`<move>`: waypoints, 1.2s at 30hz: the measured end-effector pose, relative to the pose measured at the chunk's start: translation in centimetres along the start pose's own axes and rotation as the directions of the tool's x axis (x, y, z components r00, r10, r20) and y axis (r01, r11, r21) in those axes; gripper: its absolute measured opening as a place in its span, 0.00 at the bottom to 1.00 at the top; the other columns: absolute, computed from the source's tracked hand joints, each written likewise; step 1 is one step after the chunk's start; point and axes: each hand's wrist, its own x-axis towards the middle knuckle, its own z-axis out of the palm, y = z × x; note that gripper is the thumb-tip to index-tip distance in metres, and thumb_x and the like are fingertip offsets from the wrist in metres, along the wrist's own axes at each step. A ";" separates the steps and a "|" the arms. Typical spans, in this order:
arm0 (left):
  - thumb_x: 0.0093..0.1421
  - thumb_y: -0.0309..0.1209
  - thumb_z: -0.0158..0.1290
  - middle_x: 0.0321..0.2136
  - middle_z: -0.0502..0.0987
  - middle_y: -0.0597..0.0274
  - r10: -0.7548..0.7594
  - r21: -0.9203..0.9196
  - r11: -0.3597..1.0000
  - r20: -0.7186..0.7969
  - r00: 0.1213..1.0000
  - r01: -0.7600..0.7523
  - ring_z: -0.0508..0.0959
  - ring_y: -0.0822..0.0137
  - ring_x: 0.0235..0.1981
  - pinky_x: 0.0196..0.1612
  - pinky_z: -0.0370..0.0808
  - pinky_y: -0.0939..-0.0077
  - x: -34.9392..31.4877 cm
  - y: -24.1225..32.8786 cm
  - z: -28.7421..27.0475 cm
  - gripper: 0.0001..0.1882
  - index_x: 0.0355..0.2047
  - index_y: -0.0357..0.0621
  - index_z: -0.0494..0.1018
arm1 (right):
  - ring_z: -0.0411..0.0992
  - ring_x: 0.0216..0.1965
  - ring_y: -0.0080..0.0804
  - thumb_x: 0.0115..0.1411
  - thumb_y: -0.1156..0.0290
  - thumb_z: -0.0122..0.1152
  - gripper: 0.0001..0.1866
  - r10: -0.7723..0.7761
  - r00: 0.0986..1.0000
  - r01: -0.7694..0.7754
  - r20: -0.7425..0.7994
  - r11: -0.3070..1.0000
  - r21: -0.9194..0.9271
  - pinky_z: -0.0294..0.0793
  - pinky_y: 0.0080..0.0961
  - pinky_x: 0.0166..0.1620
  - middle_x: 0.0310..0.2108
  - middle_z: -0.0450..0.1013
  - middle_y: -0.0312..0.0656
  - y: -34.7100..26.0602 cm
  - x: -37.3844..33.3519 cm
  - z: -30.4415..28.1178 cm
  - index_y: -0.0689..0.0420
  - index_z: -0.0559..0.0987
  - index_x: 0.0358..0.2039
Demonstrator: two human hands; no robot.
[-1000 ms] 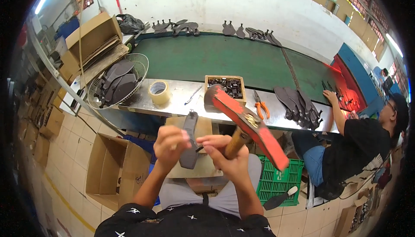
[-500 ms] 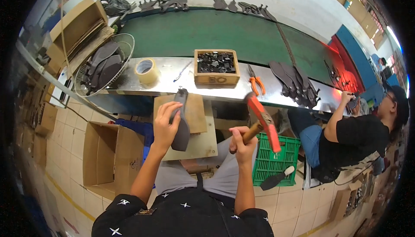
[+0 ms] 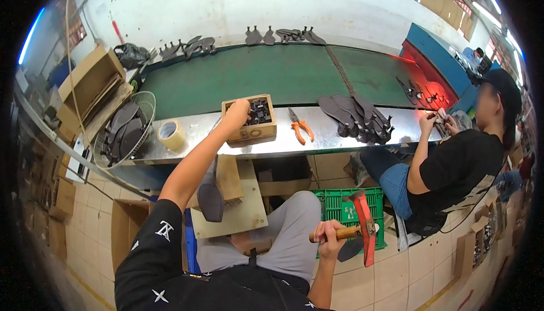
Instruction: Hammering nails into shoe components to secure the structure during manufacturing.
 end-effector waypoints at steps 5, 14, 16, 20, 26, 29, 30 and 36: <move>0.49 0.22 0.62 0.27 0.80 0.41 0.014 -0.097 0.995 -0.203 0.979 -0.034 0.82 0.48 0.32 0.34 0.78 0.60 -1.7 2.0 -3.2 0.09 0.30 0.29 0.77 | 0.55 0.12 0.20 0.65 0.71 0.54 0.18 0.123 0.987 -0.126 -0.099 0.992 -0.021 0.58 0.21 0.17 0.12 0.61 0.35 -0.8 0.8 0.2 0.60 0.68 0.17; 0.54 0.22 0.61 0.36 0.81 0.64 0.334 -0.107 0.812 -0.722 0.606 -0.574 0.81 0.64 0.38 0.41 0.77 0.71 -18.4 13.5 -15.4 0.09 0.37 0.46 0.80 | 0.63 0.16 0.13 0.63 0.72 0.60 0.09 0.130 0.962 -0.093 0.241 0.983 -0.160 0.59 0.13 0.19 0.29 0.78 0.39 -3.4 4.9 9.4 0.62 0.82 0.42; 0.50 0.26 0.63 0.42 0.80 0.67 0.608 0.262 0.754 -0.627 0.487 -0.603 0.78 0.66 0.46 0.48 0.72 0.69 -22.6 14.1 -17.6 0.16 0.41 0.54 0.79 | 0.64 0.19 0.12 0.63 0.72 0.61 0.11 0.120 0.941 -0.078 0.316 0.987 -0.143 0.61 0.12 0.21 0.34 0.79 0.41 -4.4 5.1 12.4 0.63 0.80 0.45; 0.53 0.30 0.61 0.40 0.79 0.75 0.742 0.483 0.648 -0.576 0.344 -0.588 0.76 0.72 0.43 0.46 0.69 0.73 -26.0 14.6 -19.5 0.11 0.39 0.57 0.78 | 0.70 0.29 0.14 0.64 0.72 0.62 0.16 0.162 0.798 -0.120 0.581 0.987 -0.110 0.71 0.14 0.31 0.46 0.79 0.47 -6.8 4.9 16.9 0.65 0.77 0.50; 0.52 0.27 0.62 0.39 0.79 0.76 0.747 0.410 0.599 -0.596 0.296 -0.687 0.77 0.74 0.43 0.47 0.71 0.75 -26.2 12.3 -19.9 0.10 0.35 0.56 0.79 | 0.76 0.46 0.30 0.63 0.75 0.62 0.13 0.144 0.757 -0.133 0.637 0.989 -0.065 0.78 0.24 0.46 0.47 0.77 0.53 -5.7 3.7 19.3 0.66 0.78 0.47; 0.53 0.24 0.61 0.40 0.79 0.68 0.549 0.035 0.709 -0.655 0.520 -0.704 0.78 0.64 0.44 0.44 0.75 0.70 -27.2 10.4 -18.9 0.13 0.38 0.53 0.78 | 0.76 0.44 0.29 0.59 0.79 0.64 0.09 0.150 0.803 -0.148 0.576 0.988 -0.050 0.78 0.25 0.45 0.46 0.77 0.53 -4.9 3.3 20.4 0.65 0.78 0.41; 0.52 0.24 0.63 0.40 0.80 0.61 0.438 -0.114 0.746 -0.658 0.612 -0.656 0.79 0.59 0.43 0.44 0.77 0.64 -26.9 9.3 -17.8 0.14 0.40 0.50 0.78 | 0.76 0.42 0.29 0.58 0.81 0.66 0.07 0.193 0.837 -0.199 0.512 0.979 -0.043 0.77 0.26 0.45 0.46 0.77 0.53 -4.6 3.4 20.6 0.64 0.78 0.37; 0.54 0.33 0.64 0.39 0.80 0.50 -0.226 -0.225 0.969 -0.647 0.728 0.101 0.79 0.48 0.41 0.46 0.75 0.59 -22.4 1.5 -8.2 0.20 0.45 0.39 0.75 | 0.64 0.15 0.12 0.54 0.82 0.67 0.06 0.250 0.852 -0.092 0.459 0.937 -0.338 0.61 0.13 0.17 0.38 0.79 0.49 1.1 7.8 21.5 0.65 0.79 0.33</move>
